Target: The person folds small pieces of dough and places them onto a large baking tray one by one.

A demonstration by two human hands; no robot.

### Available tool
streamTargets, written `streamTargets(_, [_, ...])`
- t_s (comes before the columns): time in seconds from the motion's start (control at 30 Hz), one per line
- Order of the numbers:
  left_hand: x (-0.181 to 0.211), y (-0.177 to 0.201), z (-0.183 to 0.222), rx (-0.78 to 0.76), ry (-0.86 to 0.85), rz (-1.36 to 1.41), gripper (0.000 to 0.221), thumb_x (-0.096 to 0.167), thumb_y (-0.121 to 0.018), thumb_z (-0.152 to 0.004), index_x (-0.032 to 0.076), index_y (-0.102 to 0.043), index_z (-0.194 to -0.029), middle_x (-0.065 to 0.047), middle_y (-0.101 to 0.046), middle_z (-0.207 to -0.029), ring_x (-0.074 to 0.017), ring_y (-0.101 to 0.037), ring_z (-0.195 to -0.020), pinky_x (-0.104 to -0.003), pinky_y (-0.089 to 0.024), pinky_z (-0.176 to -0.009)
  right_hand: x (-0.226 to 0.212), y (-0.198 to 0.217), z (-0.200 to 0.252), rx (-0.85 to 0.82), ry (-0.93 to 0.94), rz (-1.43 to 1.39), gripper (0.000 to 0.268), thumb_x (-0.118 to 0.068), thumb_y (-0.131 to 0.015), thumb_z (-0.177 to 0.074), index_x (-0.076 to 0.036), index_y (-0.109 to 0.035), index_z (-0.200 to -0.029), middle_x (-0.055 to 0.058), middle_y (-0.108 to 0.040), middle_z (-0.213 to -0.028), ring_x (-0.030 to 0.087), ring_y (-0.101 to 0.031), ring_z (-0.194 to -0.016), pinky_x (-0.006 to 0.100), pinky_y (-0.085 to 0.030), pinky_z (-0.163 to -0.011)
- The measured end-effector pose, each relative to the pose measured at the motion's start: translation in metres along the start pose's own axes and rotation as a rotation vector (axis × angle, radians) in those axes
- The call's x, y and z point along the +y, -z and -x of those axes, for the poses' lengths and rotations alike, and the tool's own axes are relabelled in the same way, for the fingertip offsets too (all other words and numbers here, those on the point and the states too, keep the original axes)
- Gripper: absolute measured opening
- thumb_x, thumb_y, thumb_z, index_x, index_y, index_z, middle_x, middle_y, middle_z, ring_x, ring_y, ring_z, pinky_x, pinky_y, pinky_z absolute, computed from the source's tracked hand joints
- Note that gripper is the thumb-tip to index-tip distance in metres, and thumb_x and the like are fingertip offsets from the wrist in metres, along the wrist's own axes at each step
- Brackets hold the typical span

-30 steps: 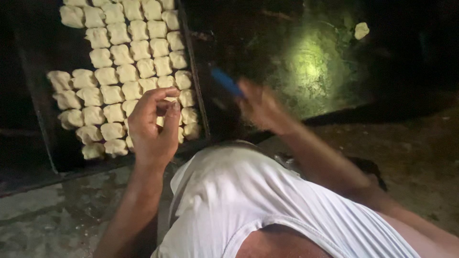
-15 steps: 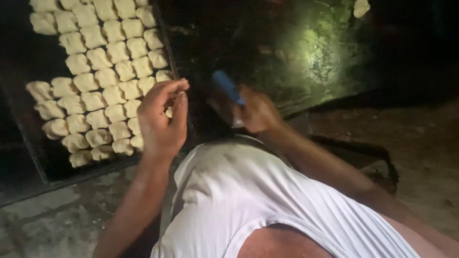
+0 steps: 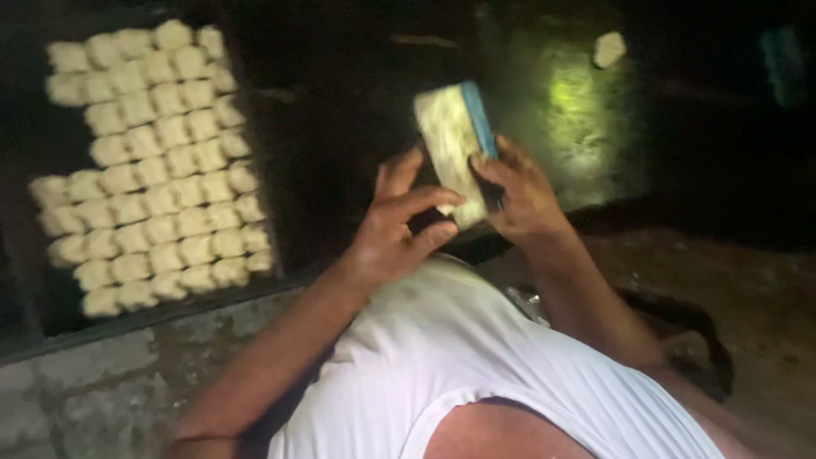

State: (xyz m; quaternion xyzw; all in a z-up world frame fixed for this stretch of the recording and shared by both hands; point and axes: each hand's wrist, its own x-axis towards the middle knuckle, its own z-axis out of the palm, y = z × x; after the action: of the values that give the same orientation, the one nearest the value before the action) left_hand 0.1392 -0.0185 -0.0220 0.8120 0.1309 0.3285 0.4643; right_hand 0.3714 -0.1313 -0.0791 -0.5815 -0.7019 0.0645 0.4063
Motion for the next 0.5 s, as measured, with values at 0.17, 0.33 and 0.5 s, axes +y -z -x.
streamTargets(0.17, [-0.013,-0.065,-0.035,-0.251,0.204,0.014,0.028,0.032,-0.087,-0.077,0.008,-0.074,-0.085,-0.018,-0.053,-0.152,-0.0389,-0.041,-0.144,-0.051,-0.034,-0.118,0.056,0.063,0.019,0.636,-1.287,-0.670,0.038,-0.025,-0.075,-0.087,-0.012,-0.063,-0.121,-0.001,-0.065,-0.095,0.012,-0.063,-0.081,0.029,-0.052,-0.066])
streamTargets(0.33, [-0.065,-0.153,-0.104,-0.207,0.236,-0.129,0.044,0.032,-0.076,-0.089,0.000,-0.063,-0.115,-0.015,-0.055,-0.156,-0.0318,-0.048,-0.142,-0.047,-0.037,-0.122,0.079,0.145,0.071,0.806,-0.824,-0.825,0.023,-0.014,-0.076,-0.108,-0.003,-0.060,-0.121,0.002,-0.061,-0.094,0.013,-0.057,-0.084,0.027,-0.046,-0.072])
streamTargets(0.5, [-0.067,-0.207,-0.174,-0.343,0.540,-0.050,0.092,0.055,-0.073,-0.096,0.003,-0.035,-0.162,-0.026,-0.039,-0.157,-0.0414,-0.034,-0.144,-0.052,-0.036,-0.111,0.074,0.169,0.084,0.637,-0.789,-0.427,0.022,-0.012,-0.066,-0.106,-0.009,-0.059,-0.126,0.000,-0.066,-0.113,0.012,-0.065,-0.100,0.029,-0.056,-0.088])
